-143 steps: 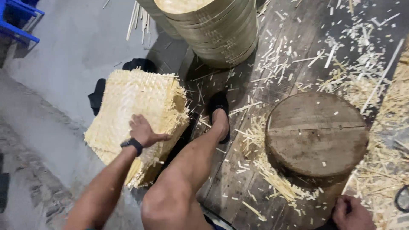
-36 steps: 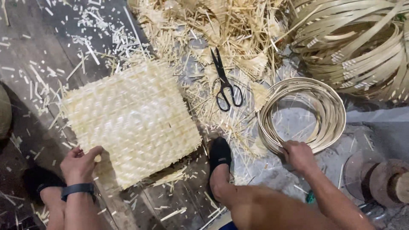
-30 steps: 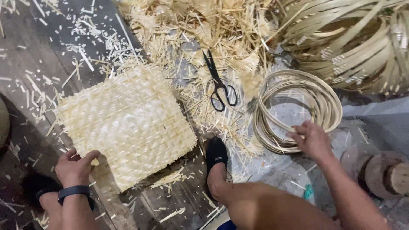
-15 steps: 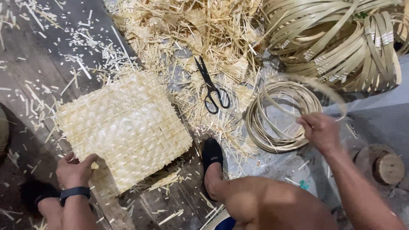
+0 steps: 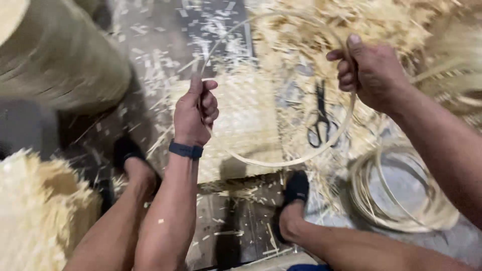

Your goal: Assembling the base and frame of a bamboo basket using woven squares and hoops.

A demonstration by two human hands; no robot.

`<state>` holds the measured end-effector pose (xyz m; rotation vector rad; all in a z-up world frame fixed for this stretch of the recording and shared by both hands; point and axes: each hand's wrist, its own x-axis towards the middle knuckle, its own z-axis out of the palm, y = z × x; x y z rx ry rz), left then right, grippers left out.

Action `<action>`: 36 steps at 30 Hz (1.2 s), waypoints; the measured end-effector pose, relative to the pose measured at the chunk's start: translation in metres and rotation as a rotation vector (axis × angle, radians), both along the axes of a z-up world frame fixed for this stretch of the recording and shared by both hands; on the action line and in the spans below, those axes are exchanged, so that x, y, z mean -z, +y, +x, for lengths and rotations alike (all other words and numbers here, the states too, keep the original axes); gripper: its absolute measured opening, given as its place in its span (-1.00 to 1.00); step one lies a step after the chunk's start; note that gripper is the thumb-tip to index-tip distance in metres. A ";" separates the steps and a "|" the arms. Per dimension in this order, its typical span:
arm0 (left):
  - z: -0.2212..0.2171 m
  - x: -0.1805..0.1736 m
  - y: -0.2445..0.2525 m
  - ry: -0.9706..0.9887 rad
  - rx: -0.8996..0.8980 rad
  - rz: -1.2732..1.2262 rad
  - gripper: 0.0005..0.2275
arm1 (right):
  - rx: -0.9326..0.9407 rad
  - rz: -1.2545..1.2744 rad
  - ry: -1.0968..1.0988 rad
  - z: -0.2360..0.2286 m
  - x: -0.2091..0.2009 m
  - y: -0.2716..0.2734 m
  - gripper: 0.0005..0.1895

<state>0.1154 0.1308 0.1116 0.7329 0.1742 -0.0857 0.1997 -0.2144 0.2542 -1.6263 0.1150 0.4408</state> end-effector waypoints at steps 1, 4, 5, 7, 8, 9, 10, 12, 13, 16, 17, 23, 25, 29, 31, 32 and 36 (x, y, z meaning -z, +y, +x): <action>-0.004 -0.003 0.011 -0.002 -0.036 0.007 -0.58 | -0.036 0.007 -0.002 0.004 0.008 0.013 -0.56; -0.016 0.005 0.038 0.127 -0.079 -0.196 -0.57 | -0.059 -0.007 0.141 0.010 0.053 0.035 -0.54; -0.018 0.015 0.045 0.168 -0.082 -0.221 -0.58 | -0.056 0.096 0.174 0.016 0.075 0.035 -0.57; -0.024 0.034 0.056 0.216 -0.085 -0.237 -0.60 | -0.051 0.208 0.216 0.014 0.107 0.041 -0.57; -0.026 0.046 0.058 0.228 -0.074 -0.239 -0.63 | 0.022 0.266 0.213 0.011 0.113 0.047 -0.56; -0.028 0.057 0.058 0.240 -0.064 -0.241 -0.66 | 0.095 0.324 0.209 0.009 0.119 0.051 -0.53; -0.031 0.061 0.059 0.246 -0.064 -0.242 -0.66 | 0.097 0.322 0.215 0.007 0.120 0.055 -0.53; -0.036 0.070 0.059 0.263 -0.049 -0.281 -0.66 | 0.217 0.274 0.202 0.004 0.120 0.062 -0.50; -0.038 0.072 0.059 0.271 -0.045 -0.284 -0.66 | 0.223 0.269 0.208 0.003 0.124 0.059 -0.50; -0.040 0.067 0.056 0.277 -0.073 -0.336 -0.67 | 0.146 0.244 0.192 -0.002 0.127 0.058 -0.55; -0.042 0.060 0.054 0.301 -0.138 -0.339 -0.69 | 0.118 0.163 0.160 -0.008 0.123 0.062 -0.62; -0.056 0.128 0.058 0.392 -0.518 0.088 -0.86 | 0.083 -0.251 -0.068 -0.037 0.202 0.063 -0.65; -0.063 0.163 0.067 0.386 -0.588 0.355 -0.90 | 0.073 -0.355 -0.144 -0.046 0.237 0.062 -0.62; -0.066 0.164 0.079 0.441 -0.396 1.233 -0.79 | -0.037 -0.670 -0.305 -0.050 0.278 0.065 -0.66; -0.063 0.160 0.083 0.495 -0.279 1.384 -0.75 | -0.055 -0.734 -0.341 -0.050 0.293 0.066 -0.66; -0.066 0.161 0.082 0.518 -0.239 1.369 -0.75 | -0.043 -0.744 -0.335 -0.058 0.296 0.064 -0.68; -0.058 0.164 0.088 0.485 -0.229 1.377 -0.75 | 0.002 -0.727 -0.347 -0.047 0.303 0.061 -0.71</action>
